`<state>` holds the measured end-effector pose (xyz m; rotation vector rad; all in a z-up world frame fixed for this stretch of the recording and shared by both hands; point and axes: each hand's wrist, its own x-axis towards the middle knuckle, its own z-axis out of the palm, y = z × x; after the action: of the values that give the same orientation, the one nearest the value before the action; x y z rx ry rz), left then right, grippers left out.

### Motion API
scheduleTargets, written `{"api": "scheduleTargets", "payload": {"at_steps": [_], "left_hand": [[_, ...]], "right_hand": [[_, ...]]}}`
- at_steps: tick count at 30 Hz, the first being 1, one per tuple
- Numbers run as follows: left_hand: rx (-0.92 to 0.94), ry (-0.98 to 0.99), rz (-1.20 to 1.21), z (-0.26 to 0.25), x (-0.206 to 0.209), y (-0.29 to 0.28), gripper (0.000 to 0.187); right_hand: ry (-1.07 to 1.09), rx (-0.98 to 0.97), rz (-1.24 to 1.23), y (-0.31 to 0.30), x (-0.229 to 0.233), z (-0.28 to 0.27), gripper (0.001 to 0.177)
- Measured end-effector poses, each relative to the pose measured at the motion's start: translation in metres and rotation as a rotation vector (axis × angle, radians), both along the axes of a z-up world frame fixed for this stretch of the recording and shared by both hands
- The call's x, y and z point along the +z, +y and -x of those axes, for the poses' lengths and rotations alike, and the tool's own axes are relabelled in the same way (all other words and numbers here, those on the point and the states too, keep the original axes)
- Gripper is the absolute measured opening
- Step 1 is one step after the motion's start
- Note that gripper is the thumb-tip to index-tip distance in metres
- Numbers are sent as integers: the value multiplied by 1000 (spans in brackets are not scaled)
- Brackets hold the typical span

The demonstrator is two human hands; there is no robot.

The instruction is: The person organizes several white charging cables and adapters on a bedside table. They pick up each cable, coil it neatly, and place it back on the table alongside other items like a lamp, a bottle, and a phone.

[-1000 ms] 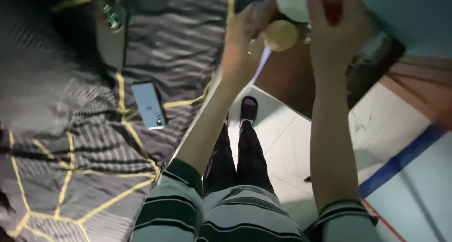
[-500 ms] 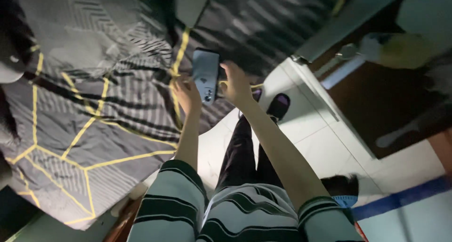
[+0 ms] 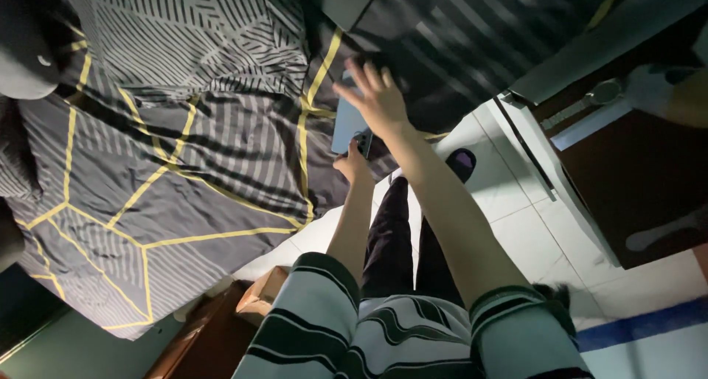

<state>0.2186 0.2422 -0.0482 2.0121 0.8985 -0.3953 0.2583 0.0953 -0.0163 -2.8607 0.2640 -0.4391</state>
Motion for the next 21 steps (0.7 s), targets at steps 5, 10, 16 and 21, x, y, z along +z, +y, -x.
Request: {"api": "scheduleTargets", "payload": {"at_steps": [5,10,16,21], "left_hand": [[161,-110,53,-4,-66,32,45],[52,-270,138,-9,-45,38,48],[-379,-255,370,-13,6,-26,49],[-686,-77,490,56,10,-109,42]], "right_hand": [[413,20,-457,-18,30,-6,105],[659,-166,-854,-67,5,35,82],[632,-126,-1260,-107,25,166,35],[541,-376,-1619,-96,126,271,33]]}}
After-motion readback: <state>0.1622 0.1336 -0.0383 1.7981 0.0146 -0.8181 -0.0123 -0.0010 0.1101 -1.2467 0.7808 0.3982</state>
